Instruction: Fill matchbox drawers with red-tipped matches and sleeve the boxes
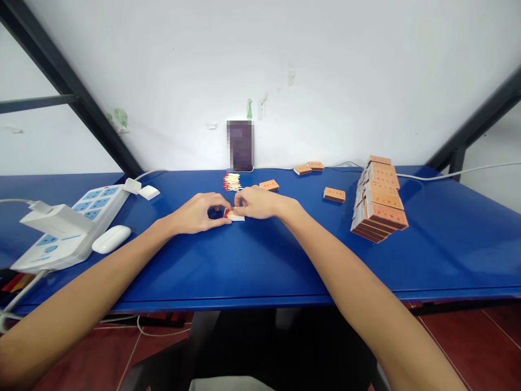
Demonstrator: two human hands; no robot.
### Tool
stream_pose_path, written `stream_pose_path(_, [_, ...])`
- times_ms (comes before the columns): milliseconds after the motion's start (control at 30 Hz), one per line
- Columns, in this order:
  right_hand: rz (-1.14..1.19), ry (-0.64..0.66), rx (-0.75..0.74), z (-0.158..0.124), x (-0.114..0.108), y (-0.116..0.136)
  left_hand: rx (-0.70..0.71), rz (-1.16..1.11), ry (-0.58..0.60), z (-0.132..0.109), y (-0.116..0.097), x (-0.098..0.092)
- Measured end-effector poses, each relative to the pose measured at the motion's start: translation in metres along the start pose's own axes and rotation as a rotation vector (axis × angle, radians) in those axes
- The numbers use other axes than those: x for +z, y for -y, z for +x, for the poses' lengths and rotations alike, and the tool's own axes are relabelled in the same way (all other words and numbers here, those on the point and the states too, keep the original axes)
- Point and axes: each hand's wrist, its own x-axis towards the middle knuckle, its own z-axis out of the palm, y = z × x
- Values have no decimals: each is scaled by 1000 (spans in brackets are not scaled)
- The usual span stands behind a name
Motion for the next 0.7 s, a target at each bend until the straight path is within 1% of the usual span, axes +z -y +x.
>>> stream_pose_path(67, [-19, -57, 33, 2, 2, -2, 9, -4, 4, 0, -1, 0])
stream_pose_path(200, [-145, -332, 156, 15, 16, -14, 45, 8, 17, 0, 0, 0])
stream_pose_path(233, [-166, -371, 174, 20, 20, -18, 52, 17, 18, 0, 1, 1])
stream_pose_path(333, [-183, -409, 183, 35, 29, -28, 69, 47, 21, 0, 3, 2])
stream_pose_path(400, [-175, -412, 167, 42, 31, -34, 71, 56, 21, 0, 3, 3])
stream_pose_path(567, [-146, -371, 110, 55, 27, -44, 39, 40, 12, -1, -2, 2])
stream_pose_path(700, [-138, -366, 117, 61, 25, -43, 3, -19, -32, -2, -1, 4])
